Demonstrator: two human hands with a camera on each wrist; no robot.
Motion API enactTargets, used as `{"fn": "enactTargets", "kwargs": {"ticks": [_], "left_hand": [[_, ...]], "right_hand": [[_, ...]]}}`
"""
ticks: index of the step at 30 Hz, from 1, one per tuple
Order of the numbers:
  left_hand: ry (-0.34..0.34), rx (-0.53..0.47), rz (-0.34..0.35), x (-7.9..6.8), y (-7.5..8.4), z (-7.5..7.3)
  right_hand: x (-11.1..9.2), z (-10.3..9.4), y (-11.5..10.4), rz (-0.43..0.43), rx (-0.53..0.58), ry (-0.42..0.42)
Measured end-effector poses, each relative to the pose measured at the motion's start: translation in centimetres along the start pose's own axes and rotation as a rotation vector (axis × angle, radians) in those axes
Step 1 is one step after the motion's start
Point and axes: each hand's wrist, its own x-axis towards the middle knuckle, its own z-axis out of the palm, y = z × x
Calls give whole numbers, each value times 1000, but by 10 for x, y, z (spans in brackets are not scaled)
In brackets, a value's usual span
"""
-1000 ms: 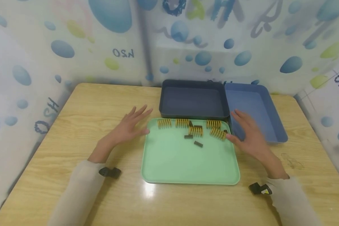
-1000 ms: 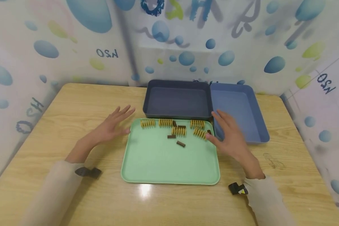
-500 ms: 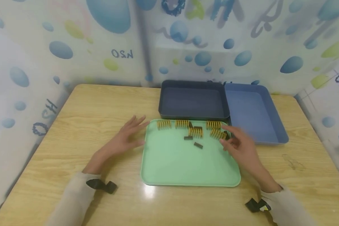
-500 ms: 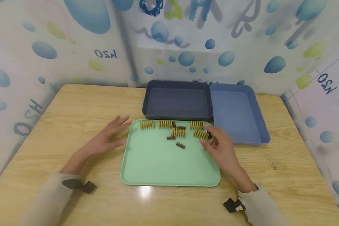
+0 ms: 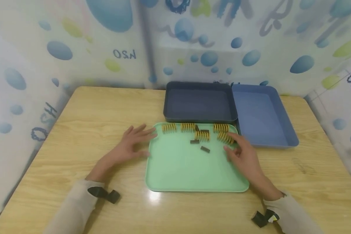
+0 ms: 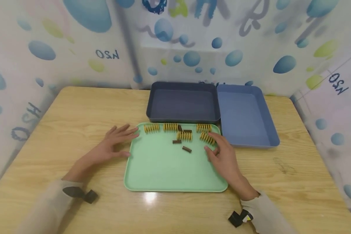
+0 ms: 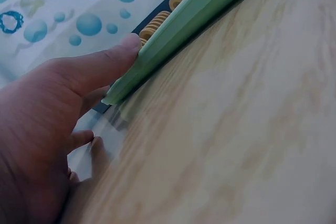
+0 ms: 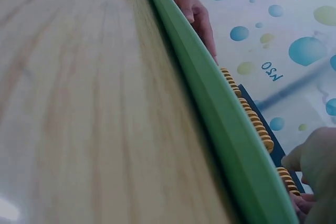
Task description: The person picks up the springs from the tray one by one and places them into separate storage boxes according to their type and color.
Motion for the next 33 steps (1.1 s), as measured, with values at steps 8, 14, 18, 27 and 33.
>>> {"fn": "enactTargets", "kwargs": {"ticks": [8, 14, 18, 27, 33], "left_hand": [[-25, 36, 3, -2, 3, 2], [-55, 87, -16, -1, 5, 2], [-60, 116, -23, -2, 6, 4], [-52, 103, -45, -3, 6, 3], [-48, 110, -32, -1, 7, 3]], "right_hand": [[-2, 5, 4, 29, -45, 24], [-2, 6, 4, 28, -115, 30], [-2, 6, 1, 33, -124, 29], [-1, 8, 3, 51, -110, 32], [-2, 8, 4, 50, -121, 38]]}}
